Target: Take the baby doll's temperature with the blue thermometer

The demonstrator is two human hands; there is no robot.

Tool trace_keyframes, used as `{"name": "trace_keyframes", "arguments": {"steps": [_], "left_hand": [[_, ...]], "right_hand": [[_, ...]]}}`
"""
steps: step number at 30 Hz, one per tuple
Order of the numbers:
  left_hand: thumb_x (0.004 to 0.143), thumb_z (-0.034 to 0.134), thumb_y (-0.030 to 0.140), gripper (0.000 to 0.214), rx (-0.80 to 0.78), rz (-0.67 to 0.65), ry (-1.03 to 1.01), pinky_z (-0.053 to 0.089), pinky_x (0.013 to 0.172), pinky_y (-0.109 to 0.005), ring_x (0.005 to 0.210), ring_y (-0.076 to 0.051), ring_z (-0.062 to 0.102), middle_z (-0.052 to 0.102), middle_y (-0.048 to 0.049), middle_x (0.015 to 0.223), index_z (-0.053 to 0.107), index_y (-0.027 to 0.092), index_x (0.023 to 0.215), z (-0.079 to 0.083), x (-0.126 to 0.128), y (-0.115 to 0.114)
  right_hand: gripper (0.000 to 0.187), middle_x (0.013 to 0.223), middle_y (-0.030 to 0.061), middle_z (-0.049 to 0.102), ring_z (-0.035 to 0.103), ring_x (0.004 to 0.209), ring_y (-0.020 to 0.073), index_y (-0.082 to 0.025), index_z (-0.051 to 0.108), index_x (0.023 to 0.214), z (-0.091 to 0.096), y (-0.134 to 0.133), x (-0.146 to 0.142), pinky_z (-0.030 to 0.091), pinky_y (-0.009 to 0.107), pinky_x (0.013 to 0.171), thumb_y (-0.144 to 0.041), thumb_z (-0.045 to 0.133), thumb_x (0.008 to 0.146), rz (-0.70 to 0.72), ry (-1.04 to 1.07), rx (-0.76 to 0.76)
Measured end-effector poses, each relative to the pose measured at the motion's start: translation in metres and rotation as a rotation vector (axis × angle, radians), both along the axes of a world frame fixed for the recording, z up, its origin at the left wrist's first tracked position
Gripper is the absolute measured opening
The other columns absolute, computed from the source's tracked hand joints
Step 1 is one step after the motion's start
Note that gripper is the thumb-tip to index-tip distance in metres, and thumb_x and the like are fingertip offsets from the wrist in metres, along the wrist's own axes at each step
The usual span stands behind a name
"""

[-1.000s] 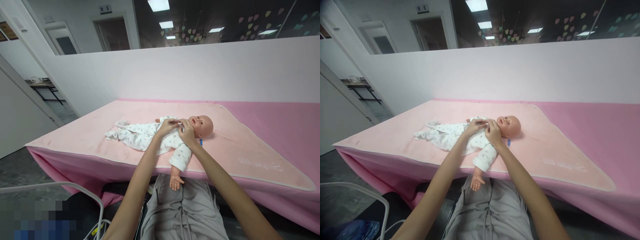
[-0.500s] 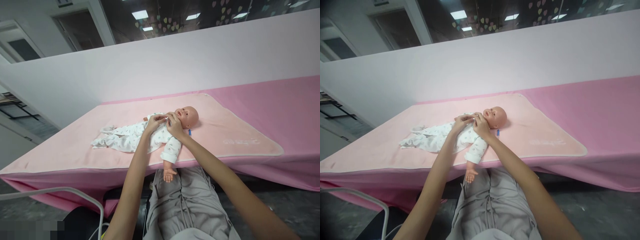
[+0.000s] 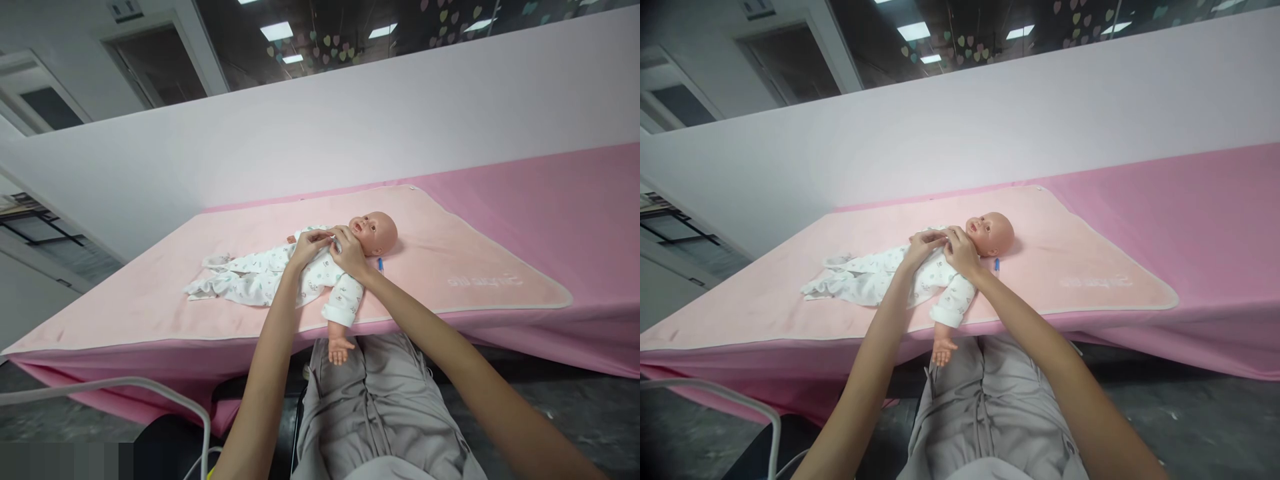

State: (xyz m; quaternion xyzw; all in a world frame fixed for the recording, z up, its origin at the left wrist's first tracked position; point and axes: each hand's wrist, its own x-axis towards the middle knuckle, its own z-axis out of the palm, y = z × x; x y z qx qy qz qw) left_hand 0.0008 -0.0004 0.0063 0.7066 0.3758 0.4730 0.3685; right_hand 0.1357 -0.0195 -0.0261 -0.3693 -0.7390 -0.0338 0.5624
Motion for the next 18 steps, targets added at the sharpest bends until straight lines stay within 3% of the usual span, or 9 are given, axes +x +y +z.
{"name": "trace_keyframes", "arguments": {"steps": [18], "left_hand": [[0.063,0.068,0.025,0.019,0.014,0.017,0.039,0.045,0.081,-0.032,0.080,-0.018,0.061,0.069,-0.0066,0.084,0.069,0.014,0.079,0.0032,0.0008,-0.0045]], "right_hand": [[0.038,0.099,0.0075,0.058,0.054,0.093,0.0199,-0.019,0.056,0.106,0.0000,0.0003,0.0015,0.047,0.033,0.082,-0.005,0.037,0.076,0.020,-0.008,-0.010]]}}
